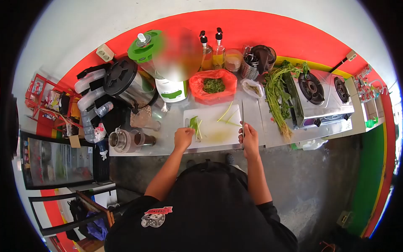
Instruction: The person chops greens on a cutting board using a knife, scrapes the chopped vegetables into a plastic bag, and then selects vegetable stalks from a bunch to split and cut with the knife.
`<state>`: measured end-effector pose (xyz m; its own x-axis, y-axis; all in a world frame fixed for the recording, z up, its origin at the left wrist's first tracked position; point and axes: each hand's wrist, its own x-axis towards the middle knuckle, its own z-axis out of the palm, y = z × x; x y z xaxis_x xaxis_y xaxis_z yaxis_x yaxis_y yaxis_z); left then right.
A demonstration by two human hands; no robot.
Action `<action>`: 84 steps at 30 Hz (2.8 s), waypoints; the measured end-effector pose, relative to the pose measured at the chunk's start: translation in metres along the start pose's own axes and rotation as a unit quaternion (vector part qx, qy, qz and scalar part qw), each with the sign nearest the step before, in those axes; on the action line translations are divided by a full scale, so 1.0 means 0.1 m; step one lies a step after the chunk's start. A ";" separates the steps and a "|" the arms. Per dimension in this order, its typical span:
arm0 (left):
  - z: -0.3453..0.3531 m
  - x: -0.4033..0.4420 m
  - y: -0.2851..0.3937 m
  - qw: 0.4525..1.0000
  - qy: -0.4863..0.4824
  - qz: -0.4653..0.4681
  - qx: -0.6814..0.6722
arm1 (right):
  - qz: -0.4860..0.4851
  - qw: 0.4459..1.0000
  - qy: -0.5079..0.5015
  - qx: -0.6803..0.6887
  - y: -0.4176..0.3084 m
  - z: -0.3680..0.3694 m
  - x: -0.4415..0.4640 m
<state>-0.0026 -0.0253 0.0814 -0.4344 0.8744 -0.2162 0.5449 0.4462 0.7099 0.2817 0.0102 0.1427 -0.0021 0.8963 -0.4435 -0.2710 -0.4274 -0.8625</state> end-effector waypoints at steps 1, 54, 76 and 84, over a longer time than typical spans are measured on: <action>-0.04 -0.01 0.07 1.000 0.001 -0.001 -0.001 | -0.003 1.000 0.002 -0.004 -0.03 -0.06 0.02; 0.34 -0.38 1.61 0.856 -0.082 -0.040 -0.510 | -0.121 0.920 -0.320 -0.192 -0.63 -0.29 0.13; 0.14 -0.96 2.18 0.780 -0.102 0.017 -0.617 | -0.308 0.870 -0.338 -0.185 -0.71 -0.26 -0.12; 0.14 -0.87 2.27 0.786 -0.125 0.029 -0.605 | -0.323 0.872 -0.322 -0.176 -0.77 -0.26 -0.11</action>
<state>0.1686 0.0028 0.2523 -0.1971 0.9641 -0.1780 -0.5873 0.0293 0.8089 0.3274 0.0302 0.2075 -0.5295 0.7954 0.2949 -0.1041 0.2840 -0.9531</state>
